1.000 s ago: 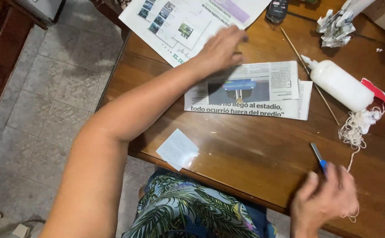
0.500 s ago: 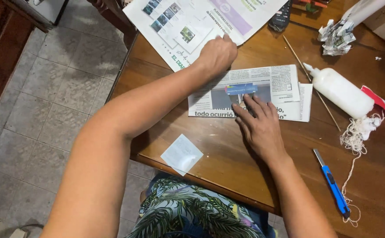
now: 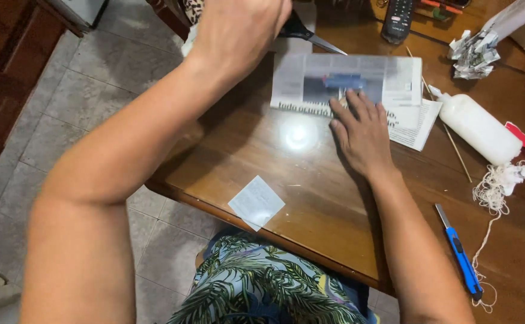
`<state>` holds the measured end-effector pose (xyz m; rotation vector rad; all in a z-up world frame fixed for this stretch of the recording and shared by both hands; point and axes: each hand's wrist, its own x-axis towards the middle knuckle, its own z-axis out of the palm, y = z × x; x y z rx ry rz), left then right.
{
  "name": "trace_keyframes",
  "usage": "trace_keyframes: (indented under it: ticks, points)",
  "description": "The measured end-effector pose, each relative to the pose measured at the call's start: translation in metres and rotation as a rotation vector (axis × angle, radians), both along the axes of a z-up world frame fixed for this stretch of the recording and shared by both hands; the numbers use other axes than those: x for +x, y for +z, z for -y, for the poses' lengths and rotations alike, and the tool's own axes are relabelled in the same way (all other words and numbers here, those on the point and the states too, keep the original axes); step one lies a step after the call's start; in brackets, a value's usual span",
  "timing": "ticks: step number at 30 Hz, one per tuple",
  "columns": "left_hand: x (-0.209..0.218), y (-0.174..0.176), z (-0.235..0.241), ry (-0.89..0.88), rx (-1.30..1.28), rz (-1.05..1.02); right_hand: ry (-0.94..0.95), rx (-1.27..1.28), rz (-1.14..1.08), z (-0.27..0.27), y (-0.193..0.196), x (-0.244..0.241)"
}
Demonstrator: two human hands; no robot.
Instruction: Folding and cutting newspaper sheets into strips using a utility knife on a wooden table.
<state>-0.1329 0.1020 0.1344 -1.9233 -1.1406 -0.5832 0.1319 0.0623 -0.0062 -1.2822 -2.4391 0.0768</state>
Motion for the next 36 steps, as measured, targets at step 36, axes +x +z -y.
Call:
trace_keyframes:
  ticks: [36]
  points:
    - [0.023,-0.109,0.206,0.038,-1.167,1.529,-0.016,-1.116,-0.588,-0.014,0.040,0.110]
